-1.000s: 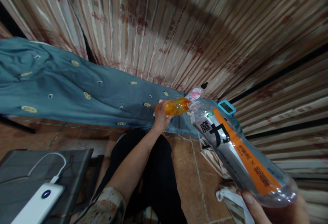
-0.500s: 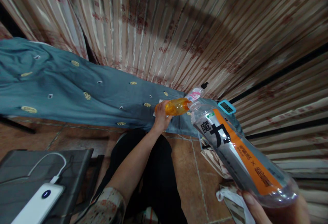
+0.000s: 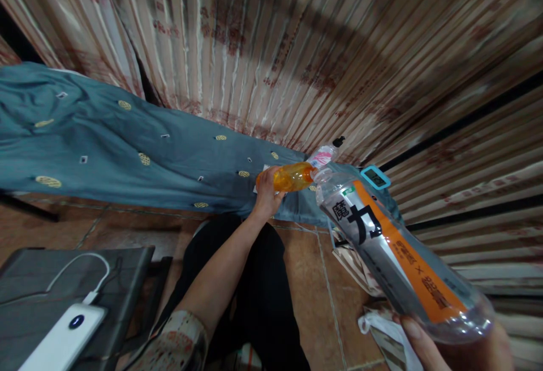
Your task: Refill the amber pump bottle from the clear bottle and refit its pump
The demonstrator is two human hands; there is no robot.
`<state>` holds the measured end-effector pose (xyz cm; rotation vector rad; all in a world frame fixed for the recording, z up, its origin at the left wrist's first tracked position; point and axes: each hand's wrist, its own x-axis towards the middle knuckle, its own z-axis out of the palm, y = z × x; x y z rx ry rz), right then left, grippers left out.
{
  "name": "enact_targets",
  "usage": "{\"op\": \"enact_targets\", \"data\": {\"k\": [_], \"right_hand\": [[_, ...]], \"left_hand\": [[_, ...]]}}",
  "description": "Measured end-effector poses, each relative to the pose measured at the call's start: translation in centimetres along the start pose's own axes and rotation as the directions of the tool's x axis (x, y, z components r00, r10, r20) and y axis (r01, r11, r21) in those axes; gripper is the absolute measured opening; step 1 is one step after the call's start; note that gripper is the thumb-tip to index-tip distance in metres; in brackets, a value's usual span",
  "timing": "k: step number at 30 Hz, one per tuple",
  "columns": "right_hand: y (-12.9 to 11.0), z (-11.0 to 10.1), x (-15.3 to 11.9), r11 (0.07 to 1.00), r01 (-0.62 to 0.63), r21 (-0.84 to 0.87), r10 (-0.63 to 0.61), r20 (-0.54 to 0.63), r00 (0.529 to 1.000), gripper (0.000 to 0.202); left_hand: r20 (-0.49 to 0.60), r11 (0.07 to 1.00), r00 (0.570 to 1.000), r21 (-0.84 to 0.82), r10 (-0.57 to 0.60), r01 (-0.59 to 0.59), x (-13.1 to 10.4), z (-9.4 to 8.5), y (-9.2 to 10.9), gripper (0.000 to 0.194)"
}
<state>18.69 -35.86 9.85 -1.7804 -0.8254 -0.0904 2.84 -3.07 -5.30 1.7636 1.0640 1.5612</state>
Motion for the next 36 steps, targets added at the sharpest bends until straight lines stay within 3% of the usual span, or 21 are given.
{"op": "enact_targets", "data": {"k": [10, 14, 20, 36], "right_hand": [[1.3, -0.5, 0.4, 0.998, 0.034, -0.051, -0.032, 0.034, 0.999, 0.114], [0.8, -0.2, 0.5, 0.997, 0.048, -0.053, -0.047, 0.016, 0.999, 0.114], [0.3, 0.1, 0.6, 1.000, -0.027, -0.004, 0.027, -0.002, 1.000, 0.126], [-0.2, 0.1, 0.4, 0.999, 0.004, -0.054, -0.002, 0.044, 0.999, 0.118]], "left_hand": [[0.008, 1.000, 1.000, 0.010, -0.005, 0.005, 0.1, -0.2, 0.3, 0.071], [0.007, 1.000, 1.000, 0.007, -0.002, 0.002, 0.1, -0.1, 0.2, 0.071], [-0.004, 1.000, 1.000, 0.005, -0.008, 0.008, 0.0, 0.0, 0.1, 0.071], [-0.004, 1.000, 1.000, -0.006, -0.007, 0.007, 0.0, -0.1, 0.2, 0.071]]}}
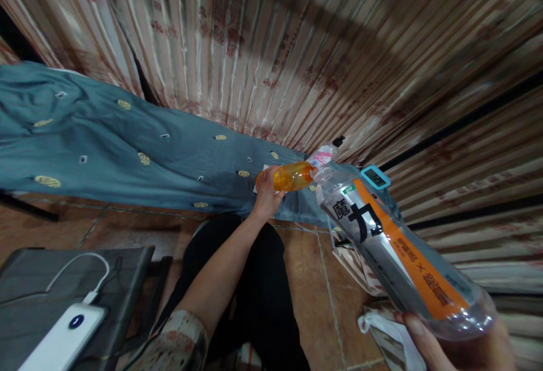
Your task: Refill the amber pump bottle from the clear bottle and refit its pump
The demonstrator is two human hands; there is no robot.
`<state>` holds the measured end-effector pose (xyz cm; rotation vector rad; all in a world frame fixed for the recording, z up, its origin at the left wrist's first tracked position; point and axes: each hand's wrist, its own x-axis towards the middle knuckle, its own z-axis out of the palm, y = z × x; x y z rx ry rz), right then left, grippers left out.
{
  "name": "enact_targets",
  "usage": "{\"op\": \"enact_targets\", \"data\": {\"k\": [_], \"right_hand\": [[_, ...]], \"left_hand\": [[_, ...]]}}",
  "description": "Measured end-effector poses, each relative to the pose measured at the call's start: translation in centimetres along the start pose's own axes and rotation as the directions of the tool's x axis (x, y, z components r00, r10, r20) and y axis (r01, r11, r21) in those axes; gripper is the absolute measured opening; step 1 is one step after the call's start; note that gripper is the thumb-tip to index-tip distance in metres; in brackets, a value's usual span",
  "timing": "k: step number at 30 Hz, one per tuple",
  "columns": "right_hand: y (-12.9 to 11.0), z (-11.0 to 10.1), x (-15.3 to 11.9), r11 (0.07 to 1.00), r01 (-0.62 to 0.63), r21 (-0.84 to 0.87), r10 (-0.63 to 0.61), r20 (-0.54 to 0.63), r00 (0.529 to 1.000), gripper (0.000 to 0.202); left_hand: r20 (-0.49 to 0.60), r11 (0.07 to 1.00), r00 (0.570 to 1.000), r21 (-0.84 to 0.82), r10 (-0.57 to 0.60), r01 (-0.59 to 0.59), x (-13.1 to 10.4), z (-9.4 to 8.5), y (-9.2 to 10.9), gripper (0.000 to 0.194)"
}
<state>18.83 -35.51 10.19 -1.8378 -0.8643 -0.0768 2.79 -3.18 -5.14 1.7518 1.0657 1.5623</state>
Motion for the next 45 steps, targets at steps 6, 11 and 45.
{"op": "enact_targets", "data": {"k": [6, 11, 45], "right_hand": [[0.4, -0.2, 0.3, 1.000, -0.006, 0.022, 0.006, -0.010, 1.000, 0.118], [-0.2, -0.1, 0.2, 0.999, -0.005, 0.042, 0.005, -0.011, 1.000, 0.114], [-1.2, 0.1, 0.4, 0.998, -0.041, 0.039, 0.042, -0.031, 0.999, 0.120]], "left_hand": [[0.012, 1.000, 1.000, -0.001, -0.005, 0.005, 0.1, -0.1, 0.1, 0.072], [0.021, 1.000, 1.000, 0.001, -0.016, 0.016, 0.1, -0.2, 0.3, 0.069], [-0.005, 1.000, 1.000, -0.006, -0.011, 0.011, 0.1, -0.2, 0.2, 0.071]]}}
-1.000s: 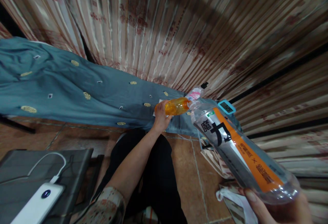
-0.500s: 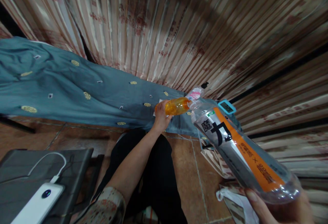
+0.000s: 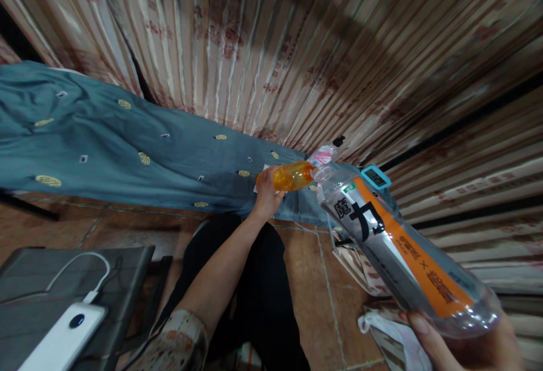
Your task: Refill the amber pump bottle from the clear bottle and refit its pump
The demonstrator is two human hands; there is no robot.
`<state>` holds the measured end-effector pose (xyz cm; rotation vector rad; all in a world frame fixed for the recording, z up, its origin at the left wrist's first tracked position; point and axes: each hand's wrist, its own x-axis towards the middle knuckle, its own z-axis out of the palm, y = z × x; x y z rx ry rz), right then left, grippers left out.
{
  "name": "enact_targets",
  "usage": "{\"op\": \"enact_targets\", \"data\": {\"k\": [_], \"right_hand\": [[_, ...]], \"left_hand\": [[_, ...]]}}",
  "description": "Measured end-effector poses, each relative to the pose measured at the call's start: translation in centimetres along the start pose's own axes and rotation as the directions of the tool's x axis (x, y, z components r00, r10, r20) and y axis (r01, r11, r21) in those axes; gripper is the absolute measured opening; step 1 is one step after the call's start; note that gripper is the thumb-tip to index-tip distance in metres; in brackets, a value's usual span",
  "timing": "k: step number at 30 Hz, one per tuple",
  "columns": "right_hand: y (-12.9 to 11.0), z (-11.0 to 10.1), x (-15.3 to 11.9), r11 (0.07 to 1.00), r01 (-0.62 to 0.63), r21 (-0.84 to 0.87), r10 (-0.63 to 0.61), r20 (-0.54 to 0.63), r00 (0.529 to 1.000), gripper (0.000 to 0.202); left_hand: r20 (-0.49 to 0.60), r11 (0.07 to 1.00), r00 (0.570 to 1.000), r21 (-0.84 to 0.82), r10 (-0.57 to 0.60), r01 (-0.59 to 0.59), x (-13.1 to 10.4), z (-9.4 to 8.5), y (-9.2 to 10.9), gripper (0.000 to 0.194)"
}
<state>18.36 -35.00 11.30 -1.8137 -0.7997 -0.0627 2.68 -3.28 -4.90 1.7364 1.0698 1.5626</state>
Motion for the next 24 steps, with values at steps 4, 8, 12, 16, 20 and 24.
{"op": "enact_targets", "data": {"k": [4, 8, 12, 16, 20, 24], "right_hand": [[0.04, -0.18, 0.06, 0.999, 0.036, -0.006, -0.036, 0.011, 0.999, 0.120], [-0.01, -0.17, 0.09, 0.999, 0.031, -0.032, -0.031, 0.000, 1.000, 0.120], [-0.04, -0.10, 0.08, 1.000, 0.002, -0.007, -0.002, -0.002, 1.000, 0.120], [-0.37, -0.06, -0.09, 1.000, -0.022, -0.008, 0.023, 0.024, 0.999, 0.120], [-0.73, 0.00, -0.12, 1.000, 0.000, -0.018, 0.000, 0.030, 1.000, 0.120], [-0.76, 0.05, -0.01, 1.000, 0.019, -0.009, -0.019, 0.031, 0.999, 0.121]], "left_hand": [[0.009, 1.000, 1.000, -0.005, -0.002, 0.002, 0.02, -0.04, 0.00, 0.070], [0.006, 1.000, 1.000, -0.012, 0.006, -0.006, 0.01, -0.02, -0.09, 0.071], [0.007, 1.000, 1.000, -0.007, 0.030, -0.030, -0.02, 0.04, -0.28, 0.069], [0.006, 0.999, 0.999, 0.008, 0.038, -0.038, -0.05, 0.09, -0.46, 0.068], [0.004, 0.999, 0.999, 0.011, 0.040, -0.040, -0.09, 0.13, -0.52, 0.070], [-0.011, 0.999, 0.999, 0.002, 0.037, -0.036, -0.10, 0.14, -0.44, 0.069]]}}
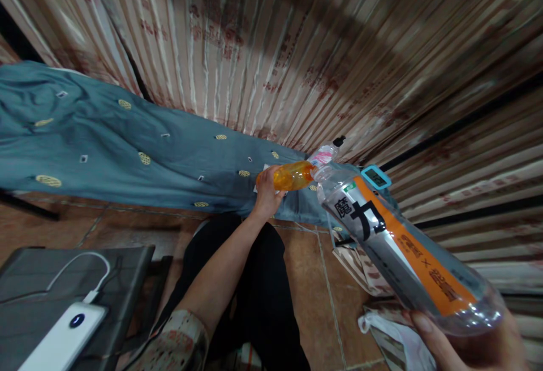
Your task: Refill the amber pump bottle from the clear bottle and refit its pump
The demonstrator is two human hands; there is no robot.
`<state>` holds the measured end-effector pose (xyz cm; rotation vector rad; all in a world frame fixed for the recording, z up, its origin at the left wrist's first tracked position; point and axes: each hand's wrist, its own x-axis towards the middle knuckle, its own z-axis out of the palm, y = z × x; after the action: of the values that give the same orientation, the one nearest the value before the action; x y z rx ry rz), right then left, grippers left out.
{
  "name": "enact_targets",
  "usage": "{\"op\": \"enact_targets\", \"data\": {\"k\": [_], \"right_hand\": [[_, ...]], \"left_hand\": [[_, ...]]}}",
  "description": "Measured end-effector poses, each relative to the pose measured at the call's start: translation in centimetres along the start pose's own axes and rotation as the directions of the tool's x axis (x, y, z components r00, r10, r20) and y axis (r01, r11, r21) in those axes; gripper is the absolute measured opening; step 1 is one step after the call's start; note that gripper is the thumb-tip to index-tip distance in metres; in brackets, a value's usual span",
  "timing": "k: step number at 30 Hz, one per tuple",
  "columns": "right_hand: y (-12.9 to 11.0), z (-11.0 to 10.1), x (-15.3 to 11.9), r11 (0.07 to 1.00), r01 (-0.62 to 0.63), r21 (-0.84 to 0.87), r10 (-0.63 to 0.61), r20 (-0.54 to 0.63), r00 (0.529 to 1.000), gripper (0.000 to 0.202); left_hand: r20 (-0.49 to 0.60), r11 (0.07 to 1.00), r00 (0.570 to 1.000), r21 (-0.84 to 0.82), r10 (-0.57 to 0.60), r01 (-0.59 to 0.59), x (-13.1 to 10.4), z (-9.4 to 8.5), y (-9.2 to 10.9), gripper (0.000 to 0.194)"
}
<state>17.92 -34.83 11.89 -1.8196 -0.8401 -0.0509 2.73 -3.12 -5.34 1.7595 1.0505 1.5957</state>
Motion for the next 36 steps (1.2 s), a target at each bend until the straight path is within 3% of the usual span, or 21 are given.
{"op": "enact_targets", "data": {"k": [17, 24, 36], "right_hand": [[0.1, 0.0, 0.3, 0.999, 0.029, -0.021, -0.029, 0.009, 1.000, 0.118], [-0.6, 0.3, 0.4, 0.999, -0.037, -0.010, 0.037, -0.027, 0.999, 0.121], [-1.3, 0.5, 0.1, 1.000, -0.014, -0.010, 0.013, -0.023, 1.000, 0.115]], "left_hand": [[0.014, 1.000, 1.000, -0.013, -0.016, 0.016, 0.1, -0.1, 0.0, 0.069], [0.027, 1.000, 0.999, -0.018, -0.018, 0.019, 0.1, -0.3, 0.4, 0.071], [0.046, 0.999, 0.998, -0.008, -0.036, 0.036, 0.1, -0.5, 0.5, 0.069]]}}
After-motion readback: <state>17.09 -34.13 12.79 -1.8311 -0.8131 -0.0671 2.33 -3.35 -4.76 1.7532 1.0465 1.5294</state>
